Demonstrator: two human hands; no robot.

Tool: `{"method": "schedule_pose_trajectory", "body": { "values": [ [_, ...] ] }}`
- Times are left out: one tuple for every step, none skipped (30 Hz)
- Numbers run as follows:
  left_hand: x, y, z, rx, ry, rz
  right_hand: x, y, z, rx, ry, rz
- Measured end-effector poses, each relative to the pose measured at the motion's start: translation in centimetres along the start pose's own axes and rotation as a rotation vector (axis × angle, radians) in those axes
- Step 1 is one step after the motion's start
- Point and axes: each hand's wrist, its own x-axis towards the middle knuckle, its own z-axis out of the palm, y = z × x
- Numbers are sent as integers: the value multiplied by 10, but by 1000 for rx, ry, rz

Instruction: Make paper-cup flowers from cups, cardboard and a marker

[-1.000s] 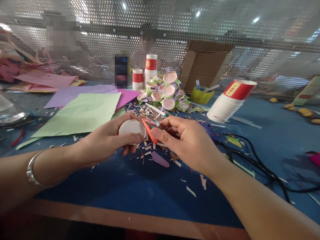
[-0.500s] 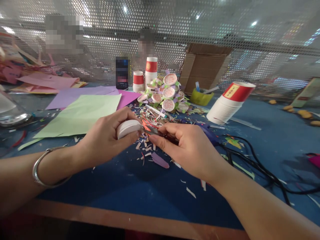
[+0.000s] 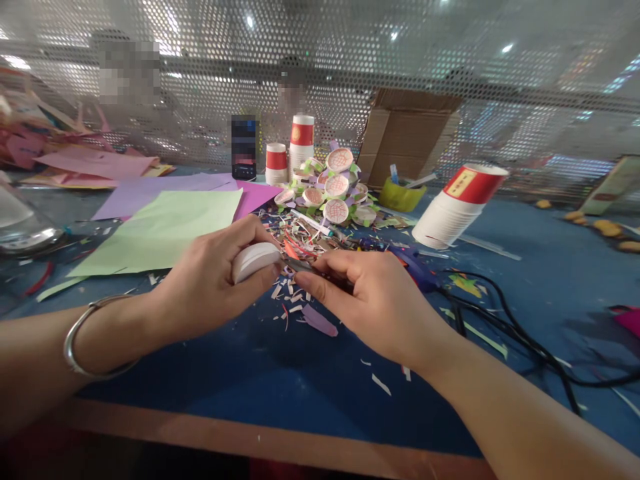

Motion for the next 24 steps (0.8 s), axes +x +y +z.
{"method": "schedule_pose_trajectory", "body": {
  "values": [
    [0,0,0,-2,-3,-10,0,0,0,7,1,2],
    [0,1,-1,-5,-4,-18,0,-1,0,13,1,4],
    [0,1,-1,-7,-5,-21,0,-1,1,18,0,7],
    [0,1,-1,-7,-5,-23,-1,-1,1,19,1,9],
    [0,1,-1,-4,-6,-24,-1,-1,1,19,2,12],
    [0,1,-1,1,-8,-24,-1,-2,2,17,4,14],
    [0,1,-1,5,-8,-22,-1,-2,2,15,7,17],
    [0,1,-1,7,-9,-20,-1,-2,2,15,7,20],
    [-1,2,-1,5,-9,-18,-1,-3,2,16,8,22],
    [-1,2,-1,1,-8,-15,-1,-3,2,18,9,22],
    [-1,2,0,-6,-8,-11,-1,-4,2,22,8,22],
    [-1,2,0,-13,-8,-11,-1,-4,2,25,9,22],
    [-1,2,0,-19,-8,-11,-1,-4,1,27,8,21],
    [-1,2,0,-24,-7,-9,-1,-5,1,29,6,23],
    [-1,1,1,-26,-5,-6,-1,-5,1,32,3,27],
    [-1,1,1,-22,-2,-4,-1,-5,1,35,-2,33],
    [-1,1,1,-16,1,-1,-1,-5,1,38,-5,40],
    [-2,1,1,-6,5,1,-1,-5,1,43,-14,47],
    [-2,2,1,4,6,2,-1,-5,1,45,-15,46],
    [-2,2,0,14,5,0,-1,-5,1,40,-17,42],
    [-3,3,0,20,5,-2,-2,-5,1,31,-17,35],
    [-3,4,-1,20,4,-6,-2,-6,1,20,-15,25],
    [-3,5,-1,14,0,-13,-2,-6,1,9,-12,15],
    [-3,7,-2,0,-5,-23,-2,-6,0,1,-6,6]
  ]
}}
